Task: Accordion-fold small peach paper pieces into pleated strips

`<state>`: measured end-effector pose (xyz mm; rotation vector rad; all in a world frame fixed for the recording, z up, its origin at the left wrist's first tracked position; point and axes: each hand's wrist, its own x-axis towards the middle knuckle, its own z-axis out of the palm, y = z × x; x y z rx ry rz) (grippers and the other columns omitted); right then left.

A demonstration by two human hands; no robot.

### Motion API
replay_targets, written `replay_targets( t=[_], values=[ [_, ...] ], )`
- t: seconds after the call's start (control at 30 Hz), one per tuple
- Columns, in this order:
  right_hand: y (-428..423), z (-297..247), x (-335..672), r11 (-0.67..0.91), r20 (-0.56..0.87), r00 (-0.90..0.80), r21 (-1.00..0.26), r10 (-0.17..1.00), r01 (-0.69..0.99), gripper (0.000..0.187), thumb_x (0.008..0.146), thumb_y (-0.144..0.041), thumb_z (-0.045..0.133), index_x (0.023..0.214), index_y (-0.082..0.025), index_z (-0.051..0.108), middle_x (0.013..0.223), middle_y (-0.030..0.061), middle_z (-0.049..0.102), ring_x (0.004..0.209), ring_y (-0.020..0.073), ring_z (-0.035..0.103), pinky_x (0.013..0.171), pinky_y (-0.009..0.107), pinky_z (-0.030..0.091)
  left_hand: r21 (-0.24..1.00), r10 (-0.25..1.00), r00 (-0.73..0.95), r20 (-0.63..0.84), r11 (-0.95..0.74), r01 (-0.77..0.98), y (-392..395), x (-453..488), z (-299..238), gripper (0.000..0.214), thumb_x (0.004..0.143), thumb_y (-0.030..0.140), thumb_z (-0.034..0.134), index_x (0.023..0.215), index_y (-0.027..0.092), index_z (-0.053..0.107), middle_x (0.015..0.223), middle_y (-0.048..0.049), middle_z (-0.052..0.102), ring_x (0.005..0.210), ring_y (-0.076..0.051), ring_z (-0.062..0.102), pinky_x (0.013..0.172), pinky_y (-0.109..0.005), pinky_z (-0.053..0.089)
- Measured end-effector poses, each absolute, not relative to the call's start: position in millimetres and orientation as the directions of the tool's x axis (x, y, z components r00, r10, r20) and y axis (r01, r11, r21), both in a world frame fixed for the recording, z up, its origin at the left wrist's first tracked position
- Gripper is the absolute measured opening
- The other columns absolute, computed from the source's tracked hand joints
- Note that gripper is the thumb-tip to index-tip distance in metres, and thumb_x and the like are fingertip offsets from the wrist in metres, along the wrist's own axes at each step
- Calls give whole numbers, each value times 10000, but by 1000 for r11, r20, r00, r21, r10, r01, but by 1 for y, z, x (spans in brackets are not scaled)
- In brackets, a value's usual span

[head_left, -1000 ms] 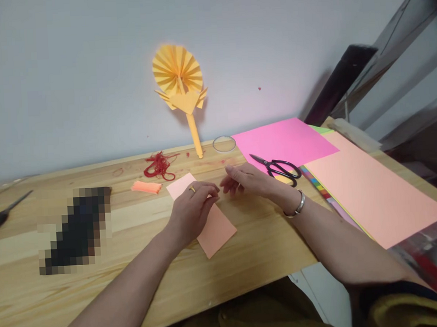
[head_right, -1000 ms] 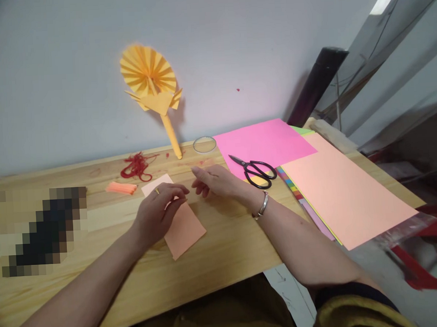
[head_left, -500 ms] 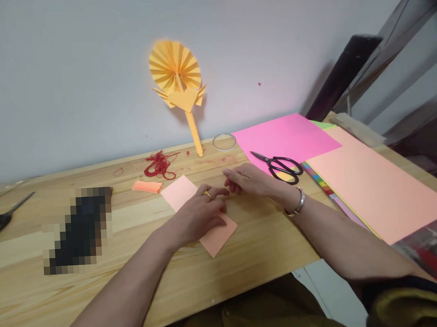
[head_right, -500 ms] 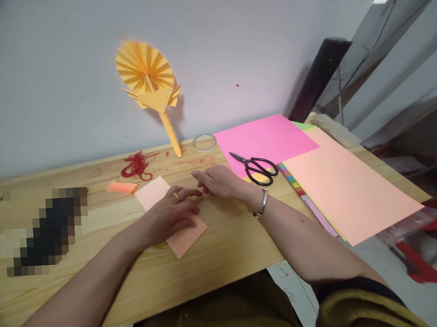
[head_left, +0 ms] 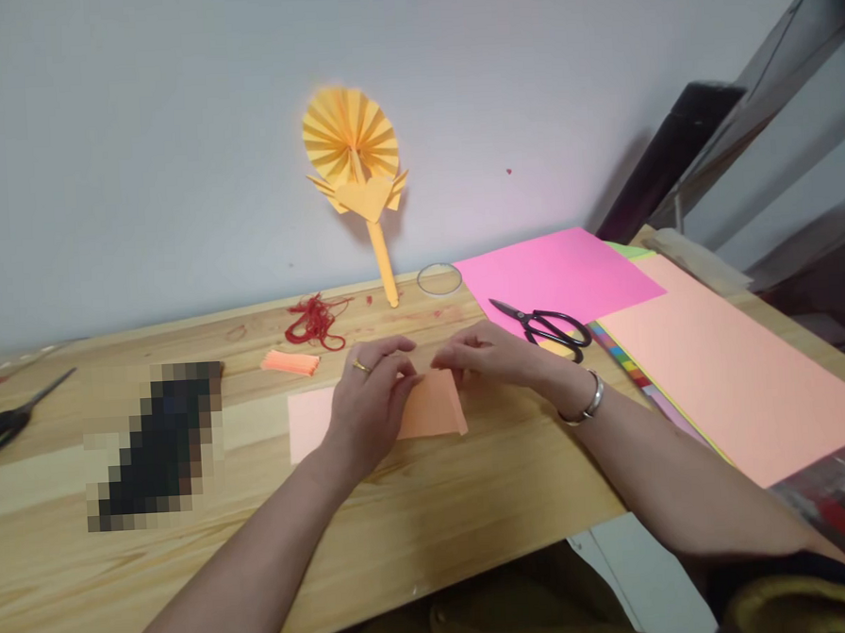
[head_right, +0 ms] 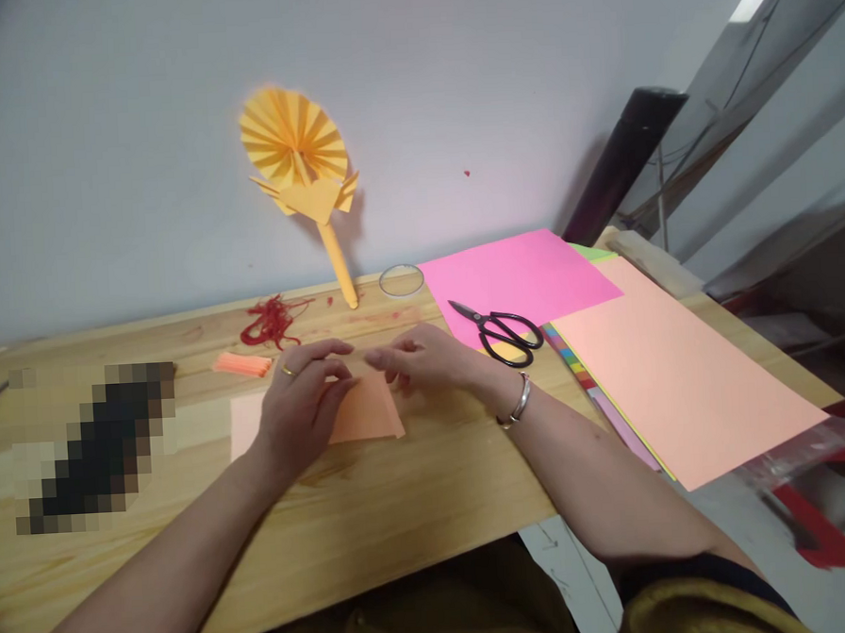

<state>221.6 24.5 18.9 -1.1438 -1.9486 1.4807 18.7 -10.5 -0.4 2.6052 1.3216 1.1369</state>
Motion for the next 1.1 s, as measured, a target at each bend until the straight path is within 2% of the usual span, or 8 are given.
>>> replay_targets(
  t=[0.27,0.47,0.57,0.67,0.77,0.9,0.97,1.1],
  values=[
    [19,22,219,138,-38,-523,-946,851,294,342,709,-446,678,873,-147,694,772,42,671,658,119,557,558,228,408,434,722,111,683,-523,734,-9,15,1,34,849,167,504,832,196,508,1062,-88,565,1036,-216,517,904,-407,423],
    [22,15,214,265,107,-439,-911,892,316,214,725,-359,676,717,-147,699,625,7,632,549,94,490,497,220,361,498,741,25,671,-475,726,-9,14,2,41,859,226,506,827,200,501,1105,-97,546,1023,-216,527,806,-373,464],
    [23,16,216,353,307,-175,-839,935,414,198,764,-343,643,688,-164,680,584,-5,611,519,100,483,503,234,380,517,711,-38,703,-473,714,-10,14,3,121,838,277,552,913,199,497,1184,-118,498,1048,-228,499,755,-355,467],
    [21,23,224,443,618,83,-644,781,623,202,849,-322,541,767,-189,668,695,33,658,615,145,558,599,279,438,567,680,-108,725,-501,654,-9,16,2,217,852,326,528,1027,212,468,1201,-118,464,1056,-225,474,714,-336,467],
    [16,27,229,533,812,-101,-279,575,799,182,890,-251,471,893,-198,645,965,89,681,814,185,596,702,318,438,633,654,-193,732,-547,547,-7,18,1,240,889,363,453,1090,235,426,1194,-105,446,1087,-218,465,760,-349,469],
    [8,19,216,624,694,-553,190,461,758,172,868,-109,454,847,-159,618,923,94,675,687,165,534,575,308,334,679,674,-231,702,-536,502,-5,15,1,209,922,349,379,1085,236,444,1177,-97,460,1158,-216,438,881,-388,444],
    [5,12,206,697,539,-712,286,450,658,215,838,-45,439,724,-148,589,749,76,636,632,164,485,560,312,287,657,699,-173,694,-517,549,-6,14,4,180,926,312,376,994,217,513,1148,-88,478,1155,-212,444,942,-402,408],
    [1,6,196,792,374,-818,272,437,547,236,794,5,427,653,-147,538,636,56,549,629,167,433,605,326,266,595,786,42,617,-500,629,-12,15,16,223,911,284,403,810,195,581,1008,-62,548,989,-182,533,892,-357,426]
  ],
)
